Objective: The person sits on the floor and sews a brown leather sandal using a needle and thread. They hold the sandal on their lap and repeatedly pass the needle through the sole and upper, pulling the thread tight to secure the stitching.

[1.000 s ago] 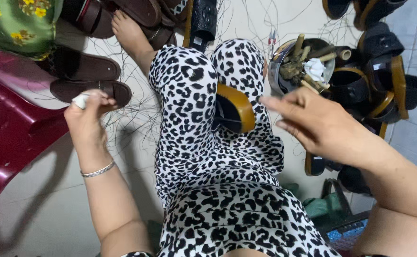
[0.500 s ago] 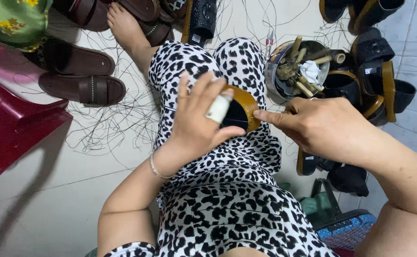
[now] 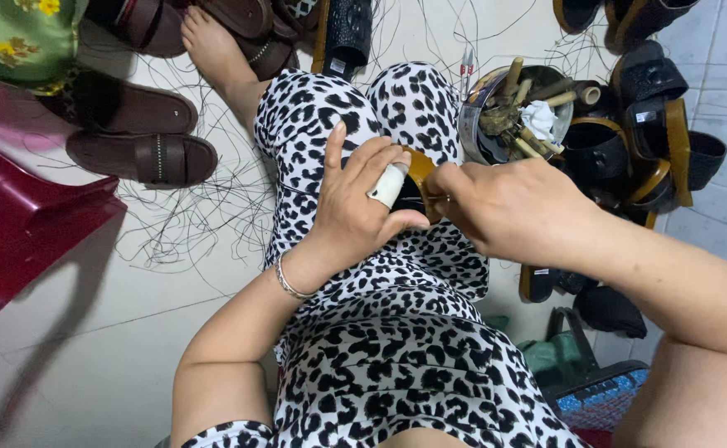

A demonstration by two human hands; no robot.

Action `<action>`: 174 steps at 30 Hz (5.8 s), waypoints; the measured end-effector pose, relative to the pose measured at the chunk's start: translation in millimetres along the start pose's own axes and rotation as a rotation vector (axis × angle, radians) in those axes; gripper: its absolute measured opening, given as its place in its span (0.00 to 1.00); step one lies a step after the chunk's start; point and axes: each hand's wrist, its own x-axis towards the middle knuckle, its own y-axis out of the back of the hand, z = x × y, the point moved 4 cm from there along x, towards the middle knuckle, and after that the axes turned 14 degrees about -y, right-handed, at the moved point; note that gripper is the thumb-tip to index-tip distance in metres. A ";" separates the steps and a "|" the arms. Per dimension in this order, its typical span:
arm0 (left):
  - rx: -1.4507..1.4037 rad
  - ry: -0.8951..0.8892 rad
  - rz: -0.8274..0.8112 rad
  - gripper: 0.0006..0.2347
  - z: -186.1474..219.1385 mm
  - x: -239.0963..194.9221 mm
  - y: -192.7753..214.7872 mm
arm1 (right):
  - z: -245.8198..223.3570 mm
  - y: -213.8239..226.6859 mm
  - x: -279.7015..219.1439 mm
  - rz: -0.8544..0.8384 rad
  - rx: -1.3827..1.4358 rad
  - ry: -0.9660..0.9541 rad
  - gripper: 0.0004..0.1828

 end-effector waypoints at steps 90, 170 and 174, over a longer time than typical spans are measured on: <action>-0.340 0.052 0.379 0.12 17.7 13.1 23.7 | -39.8 23.2 -5.1 0.616 1.172 0.349 0.09; 0.090 -0.076 0.141 0.30 5.1 -67.4 -35.1 | -16.6 -16.5 -50.3 0.373 0.294 0.011 0.12; 0.174 -0.227 0.206 0.08 31.5 -62.5 -13.6 | -13.5 -29.0 -55.2 0.476 0.190 0.014 0.09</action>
